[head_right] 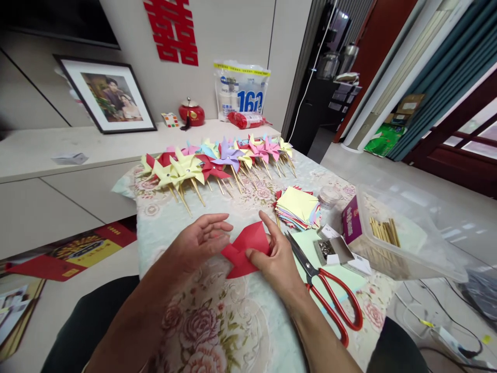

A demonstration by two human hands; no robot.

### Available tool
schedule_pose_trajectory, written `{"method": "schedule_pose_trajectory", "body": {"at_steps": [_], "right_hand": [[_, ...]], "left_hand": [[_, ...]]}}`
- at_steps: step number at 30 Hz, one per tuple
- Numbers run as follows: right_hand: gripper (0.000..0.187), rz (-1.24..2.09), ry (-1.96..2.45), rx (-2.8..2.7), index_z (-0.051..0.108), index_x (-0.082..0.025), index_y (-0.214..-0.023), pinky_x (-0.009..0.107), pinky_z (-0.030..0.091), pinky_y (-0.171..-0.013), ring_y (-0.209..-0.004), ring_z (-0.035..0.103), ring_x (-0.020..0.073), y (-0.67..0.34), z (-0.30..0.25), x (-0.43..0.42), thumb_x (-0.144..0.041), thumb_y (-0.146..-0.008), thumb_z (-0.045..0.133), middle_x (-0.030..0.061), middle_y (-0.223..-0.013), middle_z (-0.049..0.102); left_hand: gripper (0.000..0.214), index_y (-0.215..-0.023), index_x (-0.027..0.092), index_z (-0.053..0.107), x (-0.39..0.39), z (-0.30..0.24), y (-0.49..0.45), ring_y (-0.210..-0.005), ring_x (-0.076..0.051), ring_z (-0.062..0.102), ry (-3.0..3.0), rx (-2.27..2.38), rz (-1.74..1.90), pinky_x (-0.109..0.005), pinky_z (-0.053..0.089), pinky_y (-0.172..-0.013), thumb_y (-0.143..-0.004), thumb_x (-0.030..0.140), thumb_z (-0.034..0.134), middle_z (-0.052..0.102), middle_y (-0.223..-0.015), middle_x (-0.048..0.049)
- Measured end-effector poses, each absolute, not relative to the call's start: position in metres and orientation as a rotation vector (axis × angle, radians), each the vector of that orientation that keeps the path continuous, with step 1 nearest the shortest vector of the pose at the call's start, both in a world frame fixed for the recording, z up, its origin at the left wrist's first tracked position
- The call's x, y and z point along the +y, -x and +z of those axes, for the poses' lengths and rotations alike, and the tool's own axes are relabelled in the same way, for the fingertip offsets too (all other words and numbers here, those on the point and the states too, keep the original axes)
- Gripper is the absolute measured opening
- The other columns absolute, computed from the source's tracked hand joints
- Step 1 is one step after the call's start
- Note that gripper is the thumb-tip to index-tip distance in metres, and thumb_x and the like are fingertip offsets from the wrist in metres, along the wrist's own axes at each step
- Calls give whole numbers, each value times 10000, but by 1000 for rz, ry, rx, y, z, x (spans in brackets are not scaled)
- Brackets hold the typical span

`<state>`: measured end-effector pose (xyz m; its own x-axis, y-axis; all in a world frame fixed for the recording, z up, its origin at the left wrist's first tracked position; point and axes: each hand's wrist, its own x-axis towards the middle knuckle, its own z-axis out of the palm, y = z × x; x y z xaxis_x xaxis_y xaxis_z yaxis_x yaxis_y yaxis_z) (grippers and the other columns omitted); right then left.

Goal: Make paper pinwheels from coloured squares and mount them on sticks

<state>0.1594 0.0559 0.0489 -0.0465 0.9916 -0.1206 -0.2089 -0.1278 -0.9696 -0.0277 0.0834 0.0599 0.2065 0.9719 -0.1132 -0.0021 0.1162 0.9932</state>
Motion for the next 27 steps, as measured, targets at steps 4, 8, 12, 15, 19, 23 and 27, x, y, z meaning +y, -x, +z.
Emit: {"method": "schedule_pose_trajectory", "body": {"at_steps": [4, 8, 12, 15, 19, 23, 27], "right_hand": [[990, 1302, 1095, -881, 347, -175, -1516, 238, 481, -596, -563, 574, 108, -157, 47, 59, -217, -642, 811, -60, -700, 677], [949, 1248, 1075, -848, 387, -188, -1493, 223, 472, -576, -559, 575, 107, -156, 44, 59, -207, -649, 820, -64, -697, 682], [909, 1241, 1056, -844, 414, -215, -1480, 229, 506, -621, -623, 617, 121, -155, 41, 56, -213, -673, 832, -36, -787, 725], [917, 1247, 1045, -831, 418, -210, -1474, 244, 529, -657, -669, 651, 139, -153, 40, 55, -219, -662, 845, -14, -846, 746], [896, 1282, 1036, -830, 417, -202, -1468, 250, 537, -670, -661, 663, 139, -152, 37, 55, -224, -680, 842, -25, -802, 746], [818, 1321, 1017, -845, 468, -212, -1427, 244, 535, -687, -690, 675, 132, -153, 35, 55, -233, -702, 847, -19, -835, 753], [727, 1385, 963, -859, 519, -242, -1390, 309, 549, -793, -827, 706, 170, -155, 34, 56, -269, -738, 839, 29, -963, 762]], "left_hand": [[526, -1158, 140, 607, 79, 54, 10, -908, -238, 670, -1019, 964, 908, -350, 528, -797, -711, 365, 767, 723, -1040, -121], [308, -936, 146, 680, 74, 43, -14, -897, -250, 696, -963, 885, 919, -333, 530, -821, -657, 248, 763, 765, -948, -93], [263, -858, 157, 681, 75, 35, -23, -828, -242, 708, -867, 981, 1006, -324, 544, -775, -626, 246, 765, 758, -809, -50], [279, -875, 150, 702, 75, 35, -22, -810, -241, 709, -874, 1011, 1020, -322, 546, -758, -626, 257, 764, 765, -827, -50], [273, -882, 143, 715, 73, 39, -21, -801, -236, 705, -881, 1014, 1033, -326, 543, -776, -639, 260, 757, 771, -837, -45], [235, -848, 138, 725, 72, 46, -18, -769, -221, 689, -918, 1020, 1004, -305, 530, -742, -630, 225, 739, 764, -803, -33], [258, -881, 139, 745, 73, 47, -8, -727, -218, 680, -857, 1002, 1027, -300, 522, -689, -641, 231, 727, 762, -785, -43]]}}
